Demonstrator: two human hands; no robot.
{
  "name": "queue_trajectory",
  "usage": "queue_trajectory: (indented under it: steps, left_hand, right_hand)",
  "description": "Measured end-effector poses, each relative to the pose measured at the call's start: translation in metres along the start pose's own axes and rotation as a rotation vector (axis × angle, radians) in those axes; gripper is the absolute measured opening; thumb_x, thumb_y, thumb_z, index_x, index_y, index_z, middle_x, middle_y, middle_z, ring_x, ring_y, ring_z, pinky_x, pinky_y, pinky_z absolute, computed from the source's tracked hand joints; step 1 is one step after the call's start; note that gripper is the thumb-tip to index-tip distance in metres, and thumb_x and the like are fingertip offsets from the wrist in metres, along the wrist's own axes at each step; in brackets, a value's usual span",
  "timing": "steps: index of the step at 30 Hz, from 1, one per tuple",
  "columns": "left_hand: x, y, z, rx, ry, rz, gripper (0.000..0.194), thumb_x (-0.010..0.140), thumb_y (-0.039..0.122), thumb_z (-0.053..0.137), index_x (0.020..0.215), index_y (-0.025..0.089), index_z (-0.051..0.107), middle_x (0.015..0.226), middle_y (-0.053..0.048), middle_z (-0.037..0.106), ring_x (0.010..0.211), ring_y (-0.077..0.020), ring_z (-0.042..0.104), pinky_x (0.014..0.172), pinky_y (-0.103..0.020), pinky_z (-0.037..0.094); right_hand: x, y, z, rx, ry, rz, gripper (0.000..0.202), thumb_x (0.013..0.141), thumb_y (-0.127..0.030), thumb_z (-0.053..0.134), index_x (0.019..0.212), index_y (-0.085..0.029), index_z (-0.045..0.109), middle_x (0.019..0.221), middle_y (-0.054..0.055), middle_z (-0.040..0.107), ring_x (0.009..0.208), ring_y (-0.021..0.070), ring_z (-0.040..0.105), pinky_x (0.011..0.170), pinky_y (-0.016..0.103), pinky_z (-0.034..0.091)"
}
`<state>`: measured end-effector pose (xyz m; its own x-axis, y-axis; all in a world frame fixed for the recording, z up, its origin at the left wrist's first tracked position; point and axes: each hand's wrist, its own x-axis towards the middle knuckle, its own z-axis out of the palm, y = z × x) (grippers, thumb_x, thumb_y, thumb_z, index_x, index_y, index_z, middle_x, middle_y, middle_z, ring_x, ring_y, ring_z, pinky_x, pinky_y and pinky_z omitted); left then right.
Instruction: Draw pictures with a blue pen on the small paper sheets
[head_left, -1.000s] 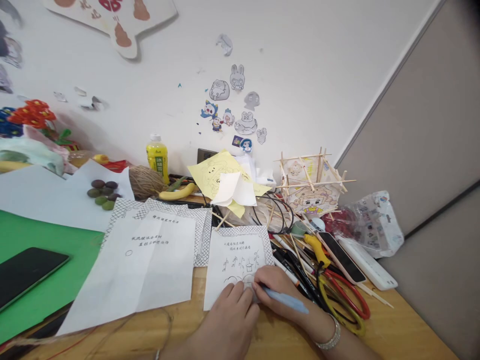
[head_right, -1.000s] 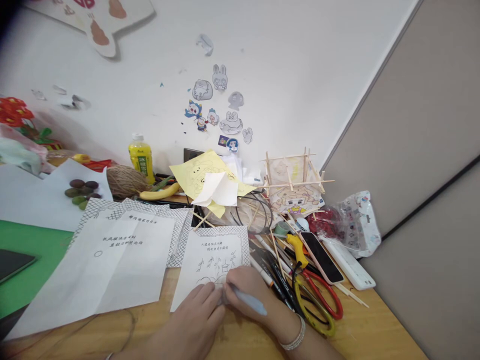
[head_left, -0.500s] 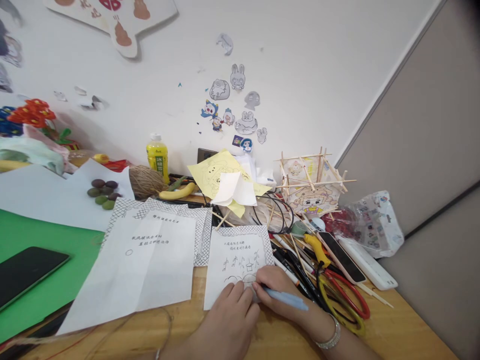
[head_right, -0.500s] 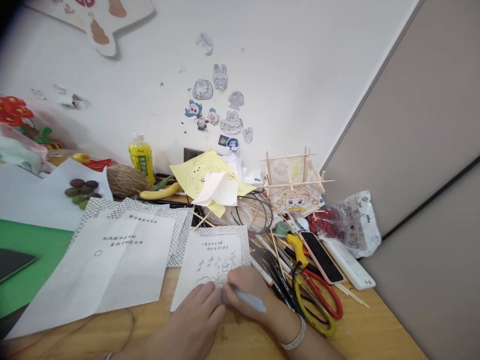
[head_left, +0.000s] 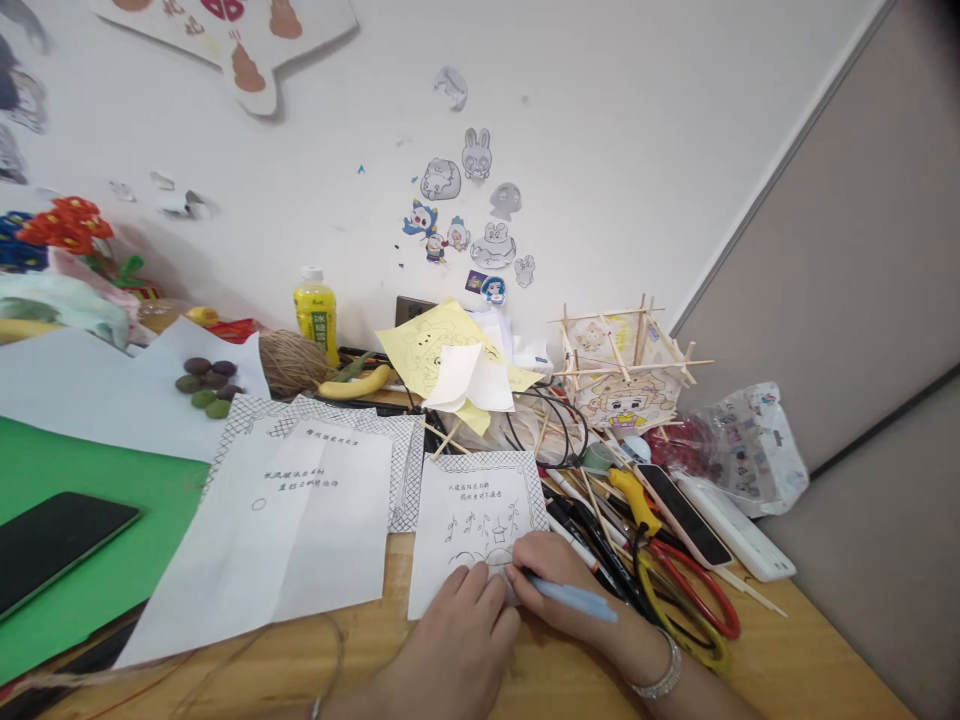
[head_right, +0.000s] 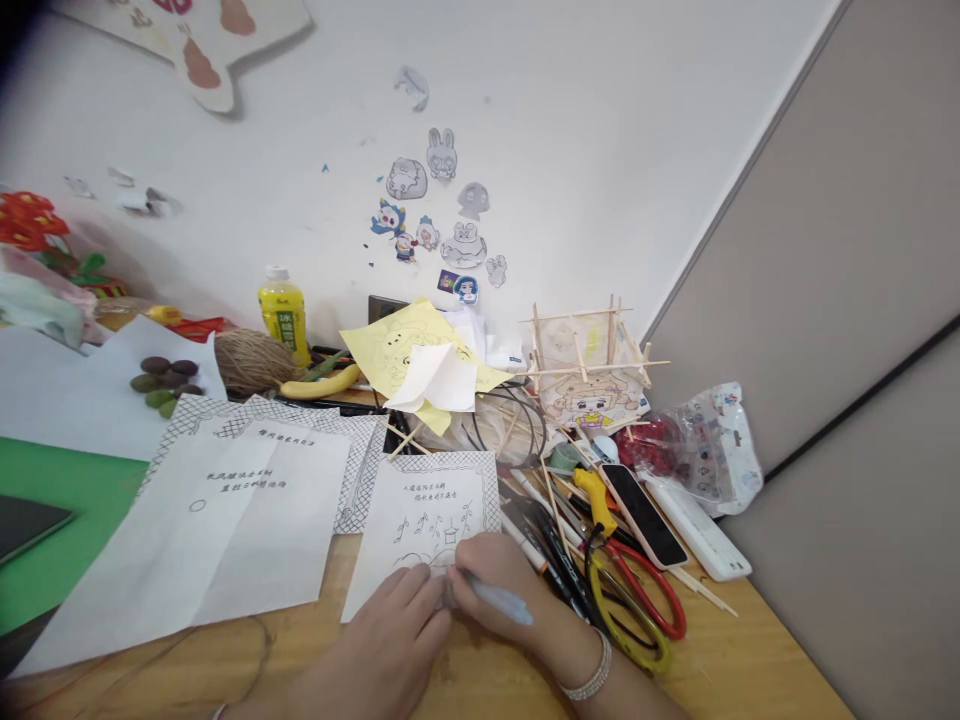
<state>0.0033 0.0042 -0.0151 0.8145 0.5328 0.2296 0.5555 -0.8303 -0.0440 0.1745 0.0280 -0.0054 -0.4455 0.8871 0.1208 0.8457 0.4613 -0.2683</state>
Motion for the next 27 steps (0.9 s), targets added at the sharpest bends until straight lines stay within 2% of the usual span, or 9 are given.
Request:
queue_trajectory:
  steps: [5,13,27]
  left_hand:
    - [0.0001,0.0008,-0.0014,0.006,0.002,0.007,0.011,0.081,0.022,0.054,0.090,0.015,0.055,0.090,-0.007,0.055,0.084,-0.0239,0.046,0.073,-0.038,0.038]
    - [-0.0007,0.0004,0.0070,-0.019,0.028,-0.005,0.009,0.083,0.022,0.054,0.090,0.017,0.055,0.090,-0.006,0.054,0.084,-0.0233,0.044,0.074,-0.038,0.036]
    - [-0.0002,-0.0004,0.0045,-0.030,0.016,-0.004,0.011,0.082,0.021,0.054,0.092,0.016,0.055,0.091,-0.007,0.054,0.085,-0.0235,0.045,0.074,-0.038,0.036]
  right_hand:
    - [0.0000,0.0006,0.0003,0.002,0.011,-0.008,0.027,0.083,-0.024,0.042,0.057,-0.018,0.038,0.057,-0.002,0.043,0.055,0.0119,0.038,0.053,0.024,0.027]
    - [0.0002,-0.0020,-0.0016,0.002,0.019,-0.008,0.028,0.083,-0.023,0.043,0.056,-0.019,0.037,0.056,-0.002,0.043,0.054,0.0118,0.038,0.052,0.024,0.028]
    - [-0.0008,0.0001,0.0008,0.014,0.021,0.007,0.026,0.083,-0.022,0.043,0.058,-0.018,0.041,0.058,-0.001,0.045,0.055,0.0120,0.040,0.053,0.024,0.029]
